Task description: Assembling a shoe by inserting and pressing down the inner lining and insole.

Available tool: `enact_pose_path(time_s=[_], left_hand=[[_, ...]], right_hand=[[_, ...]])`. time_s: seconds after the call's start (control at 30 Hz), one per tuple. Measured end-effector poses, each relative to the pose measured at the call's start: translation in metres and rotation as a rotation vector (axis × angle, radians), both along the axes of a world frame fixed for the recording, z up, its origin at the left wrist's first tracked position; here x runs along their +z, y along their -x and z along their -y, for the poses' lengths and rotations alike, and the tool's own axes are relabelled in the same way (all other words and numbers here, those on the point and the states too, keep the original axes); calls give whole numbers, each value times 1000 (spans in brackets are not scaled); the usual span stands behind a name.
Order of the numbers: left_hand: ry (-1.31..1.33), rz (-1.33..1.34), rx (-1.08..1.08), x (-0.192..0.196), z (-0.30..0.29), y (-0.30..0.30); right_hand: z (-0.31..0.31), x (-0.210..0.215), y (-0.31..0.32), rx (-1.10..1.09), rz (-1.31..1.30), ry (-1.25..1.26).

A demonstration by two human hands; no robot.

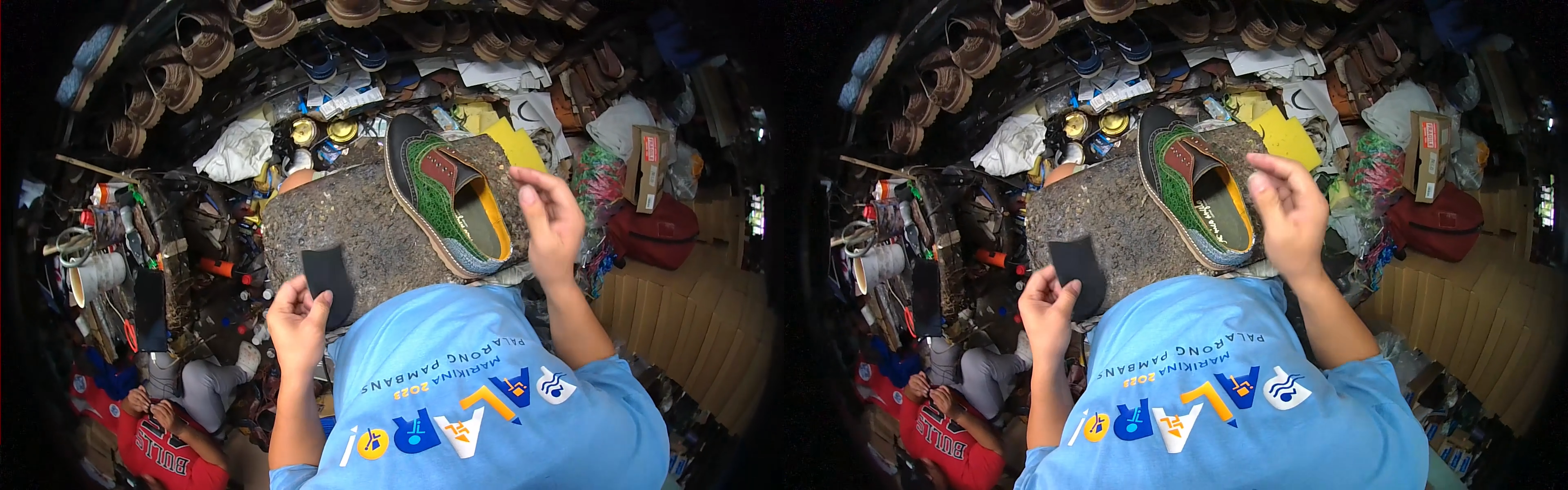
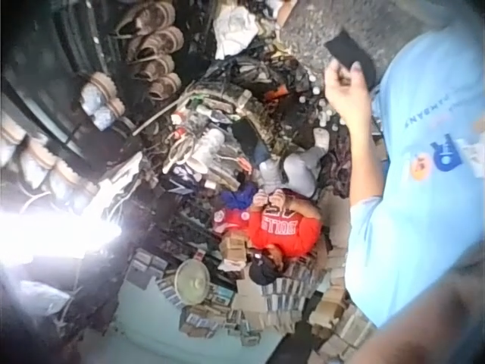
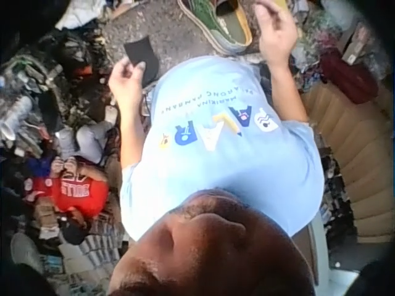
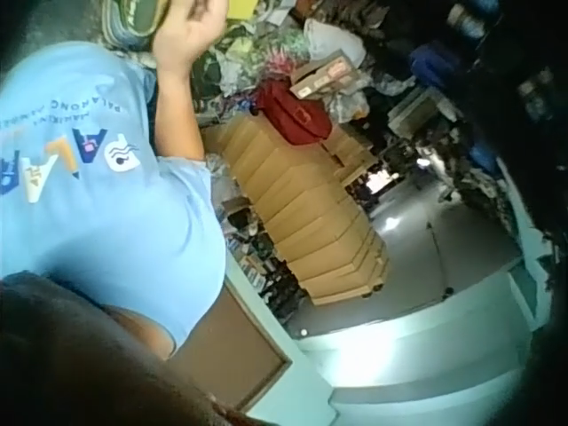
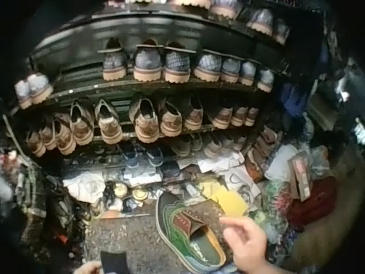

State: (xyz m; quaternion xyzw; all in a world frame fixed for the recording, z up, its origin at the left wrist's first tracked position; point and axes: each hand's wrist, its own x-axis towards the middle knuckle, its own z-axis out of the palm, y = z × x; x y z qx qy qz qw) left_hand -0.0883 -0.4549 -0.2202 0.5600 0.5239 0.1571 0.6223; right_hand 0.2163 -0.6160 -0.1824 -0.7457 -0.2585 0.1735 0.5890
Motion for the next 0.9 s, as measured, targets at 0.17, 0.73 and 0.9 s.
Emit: enact_pose_path(time_s=[0.17, 0.73, 0.9], left_hand=[[-44, 521, -45, 48, 25, -92], [-543, 670, -1061, 84, 38, -120], [-328, 392, -73, 65, 2, -111]], right_hand=[[-39, 4, 45, 776, 167, -230], [-55, 6, 43, 512, -1504, -843], [-56, 15, 40, 493, -1363, -833]])
